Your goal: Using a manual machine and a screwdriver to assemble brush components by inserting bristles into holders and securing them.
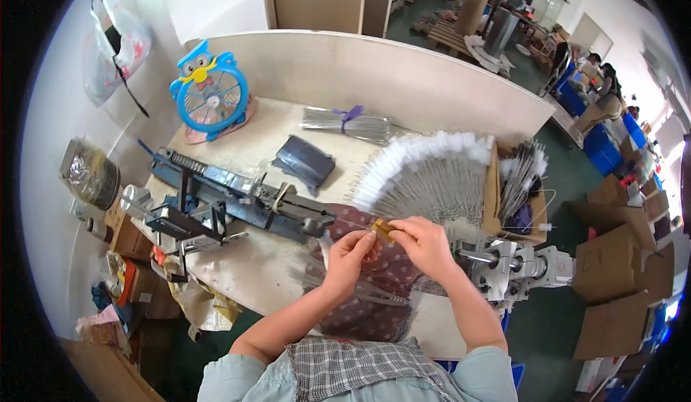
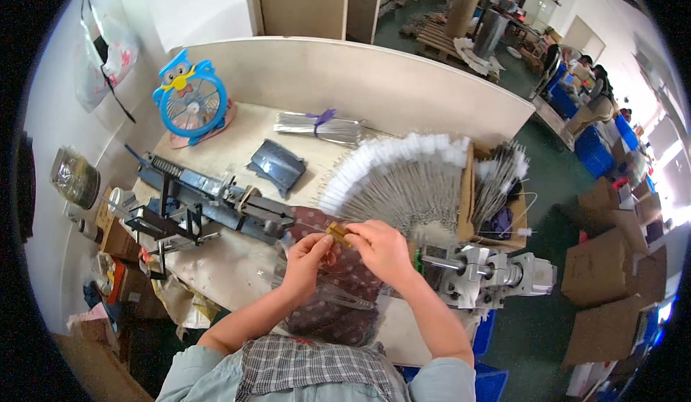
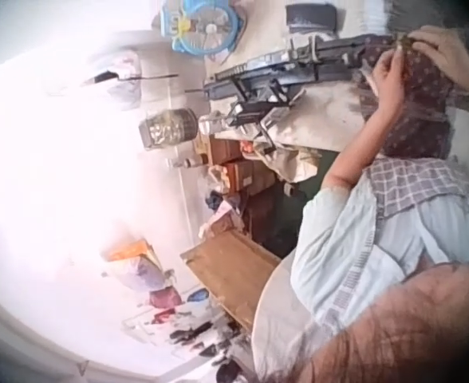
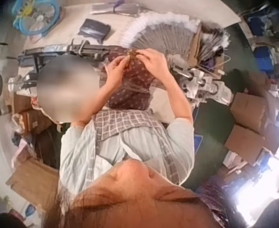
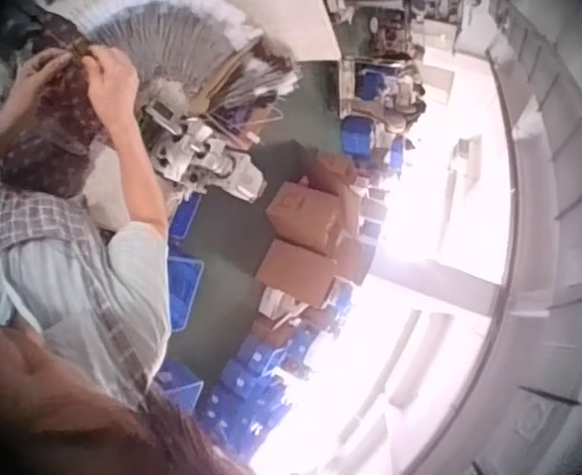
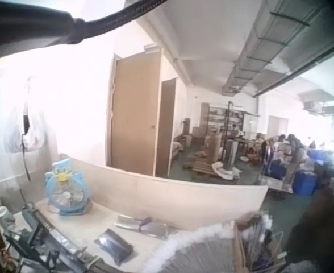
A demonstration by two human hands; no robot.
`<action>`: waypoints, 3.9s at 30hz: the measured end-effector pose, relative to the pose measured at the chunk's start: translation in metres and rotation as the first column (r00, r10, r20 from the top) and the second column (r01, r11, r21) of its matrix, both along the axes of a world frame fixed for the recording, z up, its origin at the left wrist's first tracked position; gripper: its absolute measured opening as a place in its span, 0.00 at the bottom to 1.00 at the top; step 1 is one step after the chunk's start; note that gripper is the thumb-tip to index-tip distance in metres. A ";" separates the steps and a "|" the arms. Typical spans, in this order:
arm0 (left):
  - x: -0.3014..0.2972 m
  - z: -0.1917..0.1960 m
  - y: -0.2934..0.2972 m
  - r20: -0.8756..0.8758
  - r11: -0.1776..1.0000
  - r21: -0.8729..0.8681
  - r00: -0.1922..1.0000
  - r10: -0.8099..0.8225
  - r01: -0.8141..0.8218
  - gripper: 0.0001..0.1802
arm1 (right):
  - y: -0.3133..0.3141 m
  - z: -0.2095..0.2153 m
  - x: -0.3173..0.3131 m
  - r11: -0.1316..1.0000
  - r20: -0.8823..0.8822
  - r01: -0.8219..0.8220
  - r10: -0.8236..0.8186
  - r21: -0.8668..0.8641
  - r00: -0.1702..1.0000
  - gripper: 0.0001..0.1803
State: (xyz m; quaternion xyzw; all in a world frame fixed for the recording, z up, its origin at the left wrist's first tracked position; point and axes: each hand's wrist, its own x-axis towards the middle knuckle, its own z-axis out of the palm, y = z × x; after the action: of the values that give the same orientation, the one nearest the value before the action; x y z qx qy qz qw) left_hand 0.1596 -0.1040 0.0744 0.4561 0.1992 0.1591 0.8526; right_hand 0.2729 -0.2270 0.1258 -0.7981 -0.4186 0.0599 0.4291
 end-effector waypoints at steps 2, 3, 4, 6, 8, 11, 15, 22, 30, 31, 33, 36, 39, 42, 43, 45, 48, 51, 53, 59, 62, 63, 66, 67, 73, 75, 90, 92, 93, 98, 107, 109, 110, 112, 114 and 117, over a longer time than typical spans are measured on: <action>0.006 -0.007 -0.003 0.020 0.998 0.059 1.000 -0.013 0.012 0.09 | -0.007 -0.005 0.001 0.999 0.059 -0.033 0.031 0.043 0.998 0.09; 0.009 -0.011 -0.005 0.040 0.994 0.113 0.999 -0.014 0.010 0.09 | -0.011 -0.004 0.004 0.998 0.056 -0.027 0.024 0.049 0.998 0.09; 0.010 -0.014 -0.006 0.031 0.993 0.118 0.999 -0.020 0.016 0.09 | -0.013 -0.004 0.004 0.995 0.040 -0.051 0.048 0.081 0.998 0.09; 0.011 -0.018 -0.009 0.034 0.985 0.169 0.998 -0.046 0.039 0.09 | -0.016 -0.004 0.003 0.990 0.016 -0.074 0.073 0.119 0.997 0.10; 0.013 -0.007 -0.014 -0.007 0.995 0.101 1.000 0.018 -0.017 0.09 | -0.017 -0.003 0.005 0.980 0.153 -0.173 0.157 0.099 0.976 0.10; 0.005 0.001 -0.006 -0.064 0.989 0.055 0.988 0.141 -0.138 0.09 | -0.014 0.005 0.006 0.981 0.299 -0.192 0.173 0.037 0.938 0.09; -0.005 0.008 0.011 -0.090 0.978 -0.028 0.975 0.205 -0.208 0.09 | 0.024 0.011 0.003 0.996 0.495 -0.072 0.034 0.057 0.868 0.09; -0.008 0.007 0.017 -0.113 0.986 -0.069 0.983 0.144 -0.153 0.11 | 0.050 0.008 0.000 0.984 0.231 -0.092 0.126 -0.155 0.965 0.08; -0.006 0.011 0.022 -0.136 0.994 -0.107 0.990 0.020 -0.035 0.29 | 0.052 0.001 0.002 0.980 -0.015 -0.084 0.083 -0.178 0.996 0.10; -0.006 0.012 0.022 -0.140 0.993 -0.109 0.990 0.029 -0.045 0.29 | 0.053 0.001 -0.004 0.979 -0.019 -0.094 0.092 -0.180 0.996 0.10; -0.002 0.013 0.018 -0.089 0.955 -0.264 0.989 0.118 -0.137 0.25 | 0.054 0.005 -0.017 0.994 0.283 0.021 0.010 -0.107 0.959 0.11; -0.001 0.012 0.012 -0.028 0.912 -0.344 0.973 0.228 -0.223 0.23 | 0.063 0.000 -0.034 0.998 0.474 0.060 -0.044 -0.020 0.879 0.14; -0.003 0.005 0.012 0.039 0.880 -0.388 0.950 0.311 -0.273 0.17 | 0.066 -0.013 -0.038 0.992 0.483 0.118 -0.123 0.041 0.867 0.17; 0.000 0.003 0.010 0.007 0.907 -0.347 0.966 0.257 -0.239 0.09 | 0.054 -0.005 -0.033 0.993 0.489 0.090 -0.113 0.069 0.865 0.16; 0.001 0.004 0.008 0.006 0.911 -0.341 0.969 0.249 -0.232 0.09 | 0.050 -0.004 -0.031 0.995 0.503 0.076 -0.100 0.067 0.858 0.16; 0.005 0.007 0.003 0.001 0.898 -0.320 0.948 0.319 -0.302 0.05 | 0.046 -0.008 -0.027 0.995 0.521 0.046 -0.083 0.084 0.849 0.15; 0.004 0.010 0.005 0.003 0.894 -0.337 0.949 0.316 -0.296 0.04 | 0.045 -0.009 -0.025 0.995 0.534 0.022 -0.070 0.096 0.843 0.14; 0.004 0.004 0.008 -0.003 0.903 -0.318 0.953 0.304 -0.289 0.06 | 0.041 -0.009 -0.022 0.996 0.529 0.011 -0.058 0.092 0.847 0.12; 0.005 0.008 0.003 0.011 0.912 -0.298 0.954 0.299 -0.282 0.05 | 0.033 -0.010 -0.019 0.997 0.529 -0.006 -0.038 0.081 0.848 0.12; 0.003 0.007 0.006 0.043 0.909 -0.323 0.955 0.294 -0.265 0.04 | 0.043 -0.011 -0.025 0.998 0.510 -0.011 -0.024 0.065 0.860 0.14; 0.003 0.008 0.005 0.028 0.883 -0.381 0.951 0.306 -0.273 0.04 | 0.042 -0.009 -0.025 0.998 0.494 -0.020 -0.008 0.052 0.870 0.16; 0.003 0.007 0.005 0.026 0.873 -0.410 0.953 0.302 -0.265 0.04 | 0.043 -0.008 -0.024 0.999 0.481 -0.017 -0.009 0.048 0.877 0.16; -0.001 0.002 0.006 0.055 0.866 -0.431 0.951 0.304 -0.252 0.05 | 0.046 -0.005 -0.030 0.997 0.471 -0.016 -0.020 0.071 0.882 0.17; -0.001 0.005 0.006 0.027 0.866 -0.420 0.951 0.309 -0.270 0.05 | 0.047 -0.006 -0.031 0.998 0.478 -0.016 -0.017 0.066 0.878 0.17; -0.001 0.000 0.007 0.038 0.895 -0.380 0.963 0.267 -0.234 0.04 | 0.048 -0.012 -0.031 0.996 0.495 0.032 -0.067 0.077 0.866 0.16; 0.003 0.003 0.005 0.036 0.887 -0.388 0.958 0.285 -0.250 0.05 | 0.045 -0.009 -0.029 0.999 0.513 0.010 -0.033 0.046 0.858 0.15; 0.001 -0.004 0.006 0.062 0.887 -0.394 0.956 0.286 -0.240 0.06 | 0.047 -0.003 -0.031 0.996 0.505 0.042 -0.079 0.085 0.860 0.15; 0.003 -0.003 0.006 0.044 0.891 -0.385 0.959 0.279 -0.242 0.06 | 0.043 -0.005 -0.029 0.997 0.525 0.037 -0.069 0.072 0.848 0.16; 0.004 -0.001 0.007 0.045 0.894 -0.372 0.957 0.285 -0.249 0.06 | 0.043 -0.005 -0.028 0.998 0.544 0.031 -0.058 0.058 0.837 0.16; 0.003 0.011 0.007 0.037 0.892 -0.375 0.957 0.287 -0.253 0.07 | 0.040 0.005 -0.029 0.997 0.532 0.034 -0.064 0.066 0.844 0.15; -0.010 0.016 0.007 0.004 0.886 -0.404 0.969 0.248 -0.225 0.23 | 0.018 0.006 -0.034 0.990 0.534 0.085 -0.013 -0.111 0.845 0.09; -0.008 0.007 0.006 -0.021 0.895 -0.391 0.975 0.223 -0.213 0.32 | 0.014 0.008 -0.033 0.989 0.508 0.107 -0.043 -0.097 0.860 0.08; -0.009 0.009 0.006 -0.040 0.905 -0.379 0.980 0.194 -0.195 0.32 | 0.013 0.011 -0.032 0.993 0.493 0.088 -0.038 -0.079 0.869 0.07; -0.009 0.014 0.009 -0.009 0.940 -0.303 0.987 0.159 -0.154 0.33 | 0.010 0.015 -0.027 0.998 0.463 0.043 -0.020 -0.040 0.886 0.07; -0.012 0.014 0.009 -0.063 0.966 -0.240 0.995 0.084 -0.096 0.34 | 0.004 0.018 -0.028 0.998 0.429 0.060 -0.065 0.025 0.901 0.07; -0.023 0.015 0.006 -0.123 0.985 -0.173 0.992 0.001 -0.022 0.32 | -0.023 0.012 -0.037 0.998 0.376 0.051 -0.065 0.047 0.924 0.09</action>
State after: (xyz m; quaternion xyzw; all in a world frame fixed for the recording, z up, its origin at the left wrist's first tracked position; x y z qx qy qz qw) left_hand 0.1364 -0.0983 0.0890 0.3875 0.2668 0.1177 0.8745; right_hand 0.2361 -0.2503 0.1381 -0.7990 -0.4705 -0.1150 0.3564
